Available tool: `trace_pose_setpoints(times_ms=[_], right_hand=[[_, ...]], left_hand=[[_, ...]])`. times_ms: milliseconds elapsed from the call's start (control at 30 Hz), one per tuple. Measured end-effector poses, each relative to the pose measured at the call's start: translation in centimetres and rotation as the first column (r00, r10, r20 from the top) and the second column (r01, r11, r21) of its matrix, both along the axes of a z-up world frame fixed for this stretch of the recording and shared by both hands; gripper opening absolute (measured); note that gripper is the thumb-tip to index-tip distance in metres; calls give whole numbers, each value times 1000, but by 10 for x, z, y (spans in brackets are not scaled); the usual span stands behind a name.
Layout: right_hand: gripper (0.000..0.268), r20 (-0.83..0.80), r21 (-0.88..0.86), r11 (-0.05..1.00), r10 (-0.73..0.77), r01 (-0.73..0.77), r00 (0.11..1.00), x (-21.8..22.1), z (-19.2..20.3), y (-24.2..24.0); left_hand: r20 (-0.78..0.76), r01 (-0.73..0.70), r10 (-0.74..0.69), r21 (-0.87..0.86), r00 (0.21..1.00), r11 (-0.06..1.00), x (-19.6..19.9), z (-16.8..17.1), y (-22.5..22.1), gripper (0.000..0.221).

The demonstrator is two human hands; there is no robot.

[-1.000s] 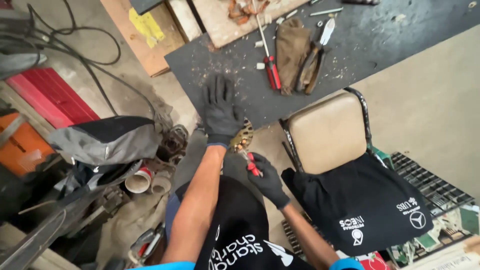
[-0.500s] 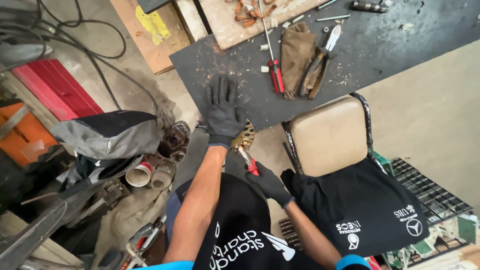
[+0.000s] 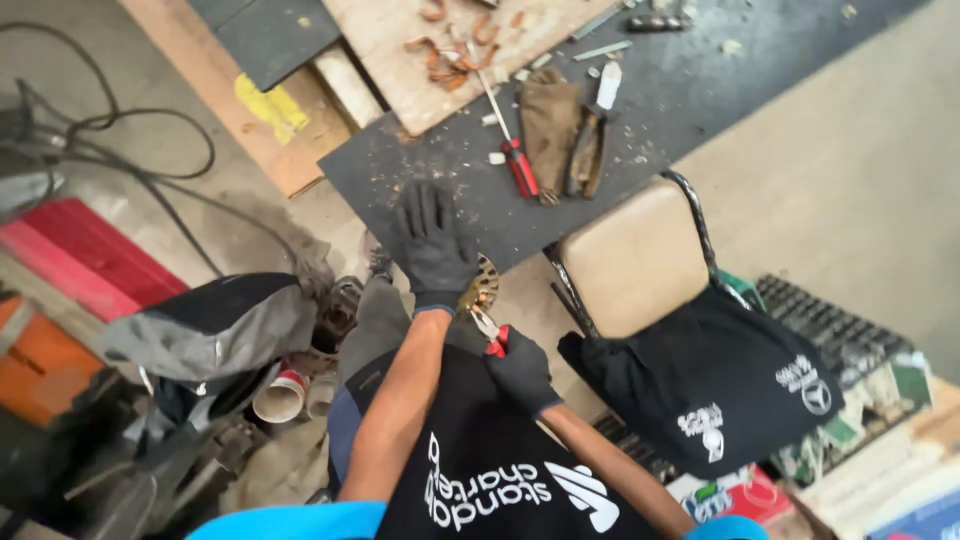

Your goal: Disassembling a motor stator by cutting and removing copper windings using pliers

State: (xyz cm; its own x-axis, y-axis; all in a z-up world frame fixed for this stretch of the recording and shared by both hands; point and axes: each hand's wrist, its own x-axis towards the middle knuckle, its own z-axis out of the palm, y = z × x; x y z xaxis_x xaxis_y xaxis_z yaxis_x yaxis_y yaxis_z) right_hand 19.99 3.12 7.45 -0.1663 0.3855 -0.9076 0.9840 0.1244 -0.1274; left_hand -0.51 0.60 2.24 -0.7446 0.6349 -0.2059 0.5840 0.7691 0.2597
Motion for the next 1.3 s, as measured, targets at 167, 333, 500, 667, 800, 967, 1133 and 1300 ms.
trace_pose_setpoints(times_ms=[167, 333, 500, 667, 800, 967, 1133, 1300], right_hand=[[32, -8, 160, 981, -114, 114, 993, 3, -20, -27], [26, -150, 351, 931, -49, 100, 987, 22, -57, -55], [29, -118, 621, 784, 112, -15, 987, 18, -39, -57], [32, -194, 771, 636, 274, -26, 942, 41, -84, -49], [30, -309, 812, 581, 348, 55, 885, 51, -104, -54], [27, -297, 917, 375, 407, 139, 864, 36, -137, -57], [28, -356, 933, 215, 436, 289, 826, 29, -133, -60], [22, -481, 876, 252, 399, 411, 781, 31, -168, -65]], left_hand=[[5, 5, -5, 61, 1000, 998, -1, -3, 0, 82], [-41, 42, -38, 108, 998, 993, 7, -1, -7, 82], [-88, 36, -31, 59, 996, 998, 13, -13, -6, 85], [-32, 42, -41, 39, 999, 998, 10, 1, 7, 90], [-17, 39, -38, 20, 999, 999, 10, 19, 11, 88], [-25, 53, -53, 3, 998, 999, 11, 7, 10, 89], [-109, 52, -54, -21, 993, 998, 20, 9, 1, 91], [-53, 33, -36, -52, 998, 998, 19, 6, 7, 94]])
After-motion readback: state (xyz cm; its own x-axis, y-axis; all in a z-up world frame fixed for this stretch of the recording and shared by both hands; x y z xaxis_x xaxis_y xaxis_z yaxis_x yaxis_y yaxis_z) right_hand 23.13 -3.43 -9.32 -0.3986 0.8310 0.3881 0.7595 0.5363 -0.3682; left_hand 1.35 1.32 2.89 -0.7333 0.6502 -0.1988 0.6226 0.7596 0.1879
